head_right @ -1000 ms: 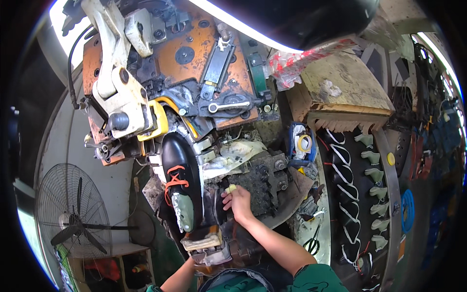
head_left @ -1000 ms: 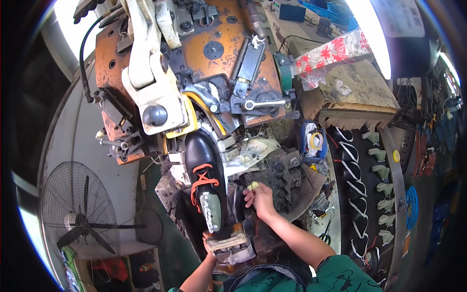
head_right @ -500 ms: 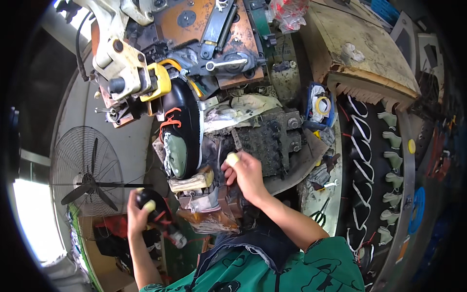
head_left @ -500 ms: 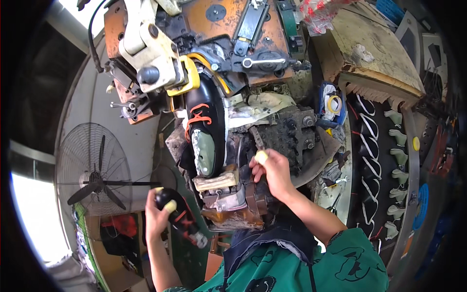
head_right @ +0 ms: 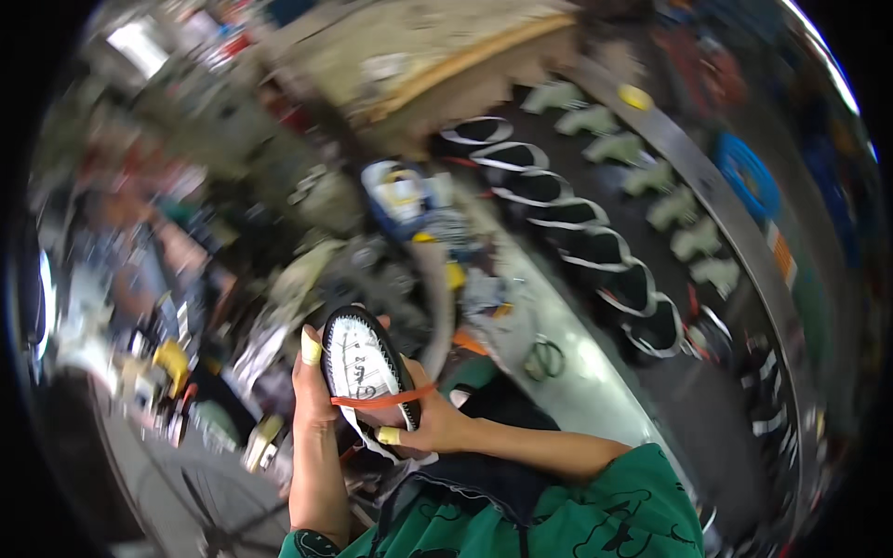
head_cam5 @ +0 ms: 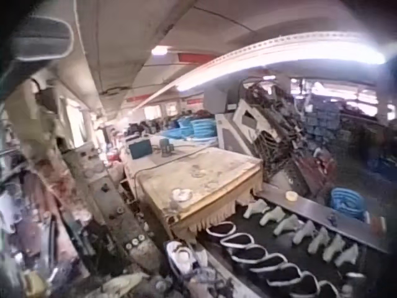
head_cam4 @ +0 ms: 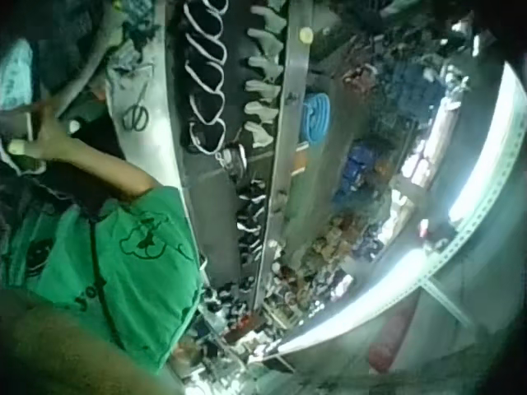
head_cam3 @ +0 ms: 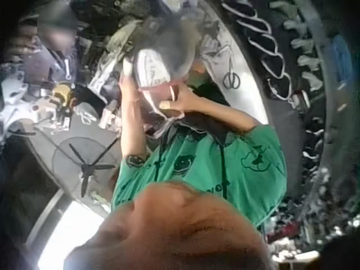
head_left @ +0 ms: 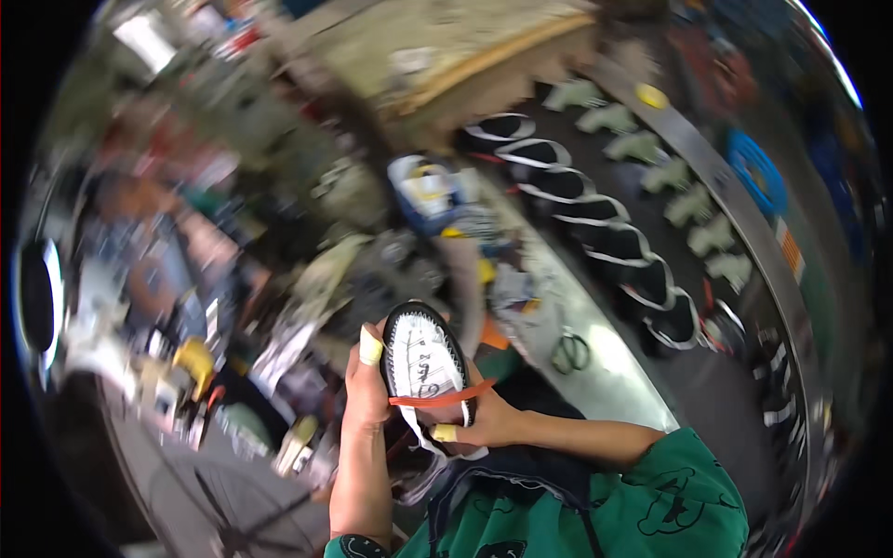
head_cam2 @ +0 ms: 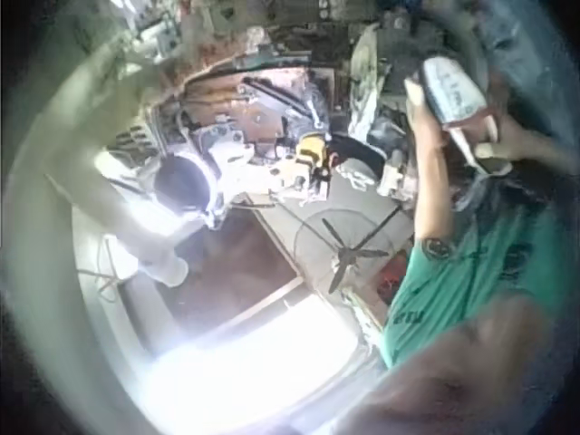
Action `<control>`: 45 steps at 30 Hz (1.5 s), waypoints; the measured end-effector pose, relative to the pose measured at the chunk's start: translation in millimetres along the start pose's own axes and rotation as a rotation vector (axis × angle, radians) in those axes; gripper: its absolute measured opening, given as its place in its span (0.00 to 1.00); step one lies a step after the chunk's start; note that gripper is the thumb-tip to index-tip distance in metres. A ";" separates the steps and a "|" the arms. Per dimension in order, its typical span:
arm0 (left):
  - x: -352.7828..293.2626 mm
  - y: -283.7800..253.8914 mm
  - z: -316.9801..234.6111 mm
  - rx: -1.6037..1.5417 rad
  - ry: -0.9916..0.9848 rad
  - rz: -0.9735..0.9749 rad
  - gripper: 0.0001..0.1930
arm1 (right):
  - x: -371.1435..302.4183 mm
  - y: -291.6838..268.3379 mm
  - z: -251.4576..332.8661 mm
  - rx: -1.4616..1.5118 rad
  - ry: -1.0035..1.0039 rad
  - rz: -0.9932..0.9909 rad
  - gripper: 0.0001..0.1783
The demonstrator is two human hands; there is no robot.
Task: The person lasts shoes by taking shoe lasts and uppers from a conveyor belt, fitting the uppers onto the lasts by hand, inserting them into a lasting machine, and placing the pressed shoes onto the conveyor belt.
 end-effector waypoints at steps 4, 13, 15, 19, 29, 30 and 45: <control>85.8 151.8 30.8 0.330 0.030 0.417 0.16 | -41.9 -141.9 19.0 -0.391 -0.077 -0.435 0.58; 162.5 465.6 225.6 0.537 0.027 0.836 0.20 | -386.1 -457.6 -139.2 0.389 0.135 -1.742 0.24; 154.4 539.0 248.3 0.624 -0.004 0.997 0.20 | -468.9 -504.0 -157.3 0.529 0.149 -2.038 0.34; 152.9 646.4 308.8 0.757 -0.186 1.177 0.18 | -544.4 -604.1 -186.4 0.684 0.068 -2.206 0.35; 176.0 841.9 397.5 0.601 0.084 1.041 0.23 | -630.7 -763.1 -46.2 0.259 -0.866 -2.263 0.17; 170.4 850.9 413.7 0.527 0.035 1.008 0.24 | -648.8 -761.4 -34.8 0.105 -0.620 -2.333 0.18; 254.6 821.1 526.8 1.242 0.674 0.845 0.33 | -353.1 -507.4 -122.9 -1.007 0.696 -0.986 0.13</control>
Point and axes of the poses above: each hand's wrist, its own x-axis towards the middle knuckle, its own y-axis out of the palm, z = x × y, the point moved 10 cm from there along x, towards the middle knuckle, and after that the axes turned 3 degrees about -y, right-handed, at the moved point
